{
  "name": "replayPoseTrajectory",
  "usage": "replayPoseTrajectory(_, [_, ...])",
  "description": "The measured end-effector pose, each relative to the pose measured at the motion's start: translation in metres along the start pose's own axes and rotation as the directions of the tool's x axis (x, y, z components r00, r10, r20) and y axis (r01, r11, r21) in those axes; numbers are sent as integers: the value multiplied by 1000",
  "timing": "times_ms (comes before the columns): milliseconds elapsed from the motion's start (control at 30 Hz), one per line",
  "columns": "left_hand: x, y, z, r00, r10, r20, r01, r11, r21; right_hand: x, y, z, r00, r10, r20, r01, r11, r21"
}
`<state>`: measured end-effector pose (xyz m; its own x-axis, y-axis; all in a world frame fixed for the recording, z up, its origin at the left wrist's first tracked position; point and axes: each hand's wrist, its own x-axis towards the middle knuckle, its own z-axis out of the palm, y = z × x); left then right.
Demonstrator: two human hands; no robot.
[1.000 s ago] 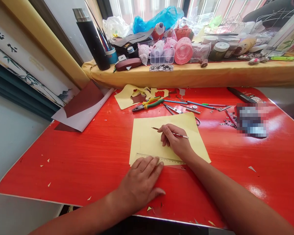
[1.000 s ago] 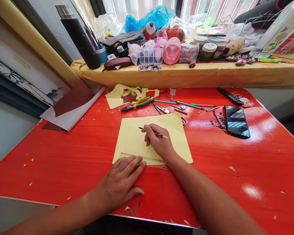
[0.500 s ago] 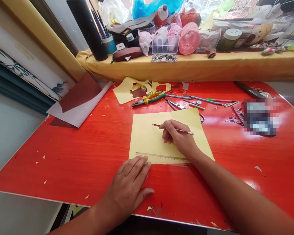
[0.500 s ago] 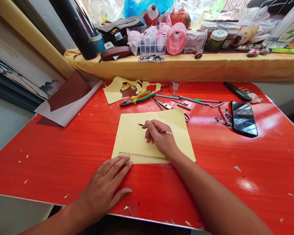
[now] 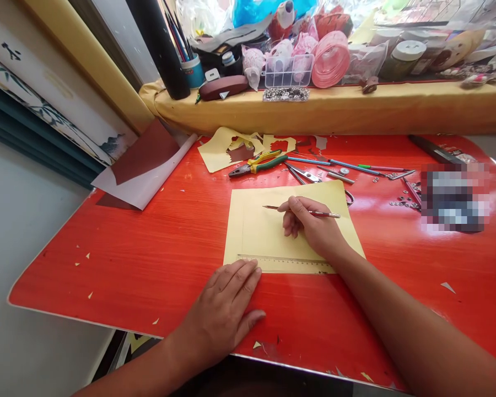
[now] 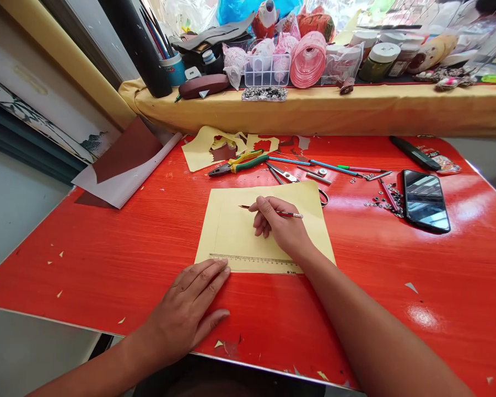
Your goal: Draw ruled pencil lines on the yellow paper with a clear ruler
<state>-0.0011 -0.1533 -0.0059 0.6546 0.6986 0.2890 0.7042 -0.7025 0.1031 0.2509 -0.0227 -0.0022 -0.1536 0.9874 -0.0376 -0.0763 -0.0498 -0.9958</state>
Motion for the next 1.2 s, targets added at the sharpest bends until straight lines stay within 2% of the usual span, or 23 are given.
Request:
replayPoseTrajectory(167, [1,-1,-2,999,-12,-41,13,1000,11,-1,-1,0,1000,-5,14,5,1000,-2])
replayPoseTrajectory(533, [1,-1,2,1000,1,17,-1,1000,2,-1,-3,2,1000,5,-2,-5,1000,9])
replayPoseTrajectory(1200, [4,-2,0,999,14,48,-13,1000,-17,-1,-4,3,1000,-4,-17,3,999,-35])
